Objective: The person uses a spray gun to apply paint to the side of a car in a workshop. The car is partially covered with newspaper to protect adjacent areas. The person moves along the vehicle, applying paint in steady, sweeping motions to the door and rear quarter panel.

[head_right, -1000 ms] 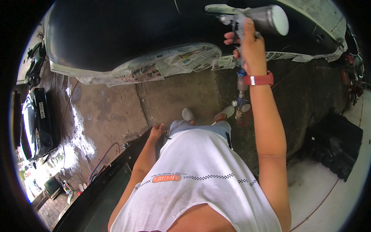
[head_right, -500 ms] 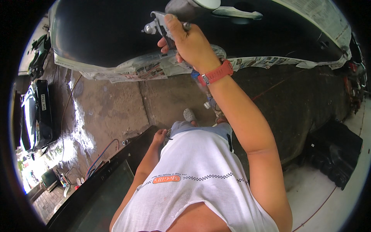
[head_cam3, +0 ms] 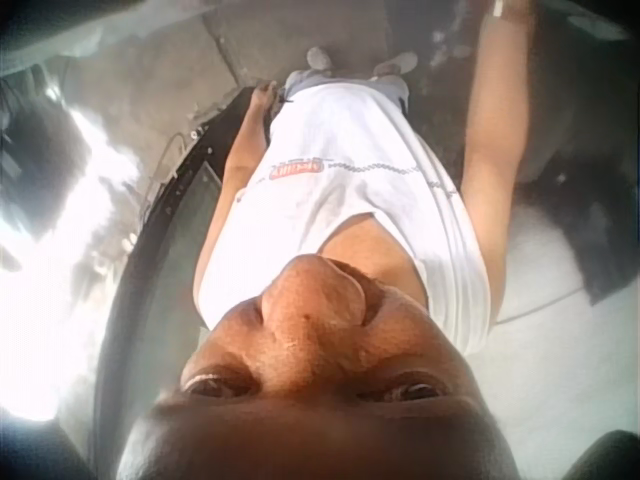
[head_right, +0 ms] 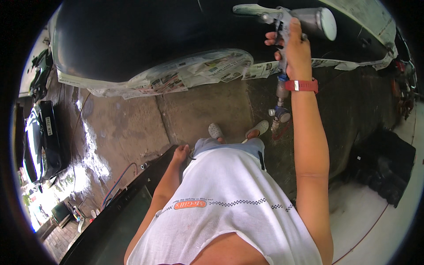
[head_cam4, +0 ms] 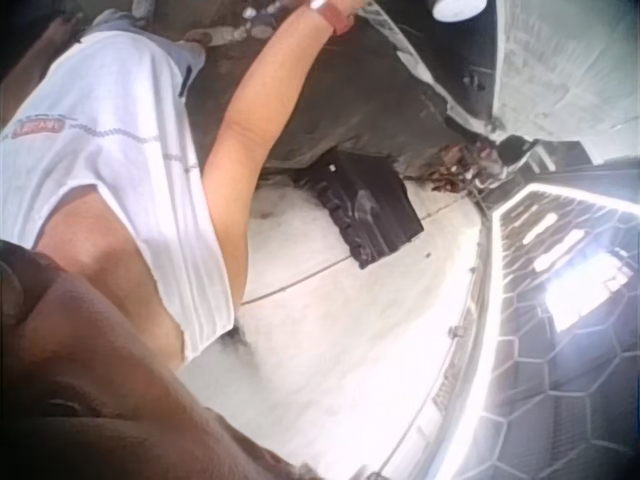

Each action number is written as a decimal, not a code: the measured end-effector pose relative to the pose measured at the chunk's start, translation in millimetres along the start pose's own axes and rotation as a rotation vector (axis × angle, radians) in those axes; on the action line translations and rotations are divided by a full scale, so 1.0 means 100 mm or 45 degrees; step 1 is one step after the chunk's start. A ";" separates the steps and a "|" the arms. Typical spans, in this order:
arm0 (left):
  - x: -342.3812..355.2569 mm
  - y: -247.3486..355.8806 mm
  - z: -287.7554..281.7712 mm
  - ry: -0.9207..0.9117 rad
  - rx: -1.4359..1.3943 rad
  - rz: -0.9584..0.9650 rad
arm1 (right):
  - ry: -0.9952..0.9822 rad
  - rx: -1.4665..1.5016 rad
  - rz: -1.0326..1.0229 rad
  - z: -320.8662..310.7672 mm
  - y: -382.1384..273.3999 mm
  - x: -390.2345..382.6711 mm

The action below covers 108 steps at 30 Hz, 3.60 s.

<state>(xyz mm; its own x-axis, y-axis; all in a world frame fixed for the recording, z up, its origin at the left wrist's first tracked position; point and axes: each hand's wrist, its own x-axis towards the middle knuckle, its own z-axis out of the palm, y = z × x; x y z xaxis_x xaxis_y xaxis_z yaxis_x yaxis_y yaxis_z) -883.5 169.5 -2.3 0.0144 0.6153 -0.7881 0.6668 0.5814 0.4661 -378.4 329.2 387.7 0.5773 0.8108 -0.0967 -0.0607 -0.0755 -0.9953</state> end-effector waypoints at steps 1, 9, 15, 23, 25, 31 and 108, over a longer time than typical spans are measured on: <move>0.00 0.05 -0.02 -0.015 -0.035 -0.019 | 0.051 -0.003 0.020 -0.11 0.04 0.00; -0.12 0.39 -0.15 0.023 0.025 0.017 | 0.284 -0.038 0.048 -0.41 0.55 -0.34; -0.16 0.32 -0.16 0.042 0.160 -0.005 | -0.014 -0.021 0.079 0.06 0.87 -0.75; -0.13 0.21 -0.07 0.028 0.033 -0.043 | -0.367 -0.095 0.133 0.27 1.34 -0.98; -0.07 0.08 -0.01 0.033 -0.046 -0.064 | -0.305 -0.125 0.115 0.18 1.50 -0.87; -0.45 0.46 0.16 0.058 0.164 -0.108 | 0.122 -0.141 -0.006 -0.59 1.69 -0.42; -1.27 9.19 12.51 -0.611 1.452 0.759 | 1.871 0.043 0.864 -13.78 2.73 -0.74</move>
<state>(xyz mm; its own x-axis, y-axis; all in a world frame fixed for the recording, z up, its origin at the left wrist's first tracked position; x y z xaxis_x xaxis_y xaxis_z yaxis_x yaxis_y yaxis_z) 659.5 -40.4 23.3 0.6102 0.2372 -0.7559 0.7026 -0.6028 0.3781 684.9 -551.3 114.9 0.6763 -0.5930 -0.4370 -0.6216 -0.1410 -0.7706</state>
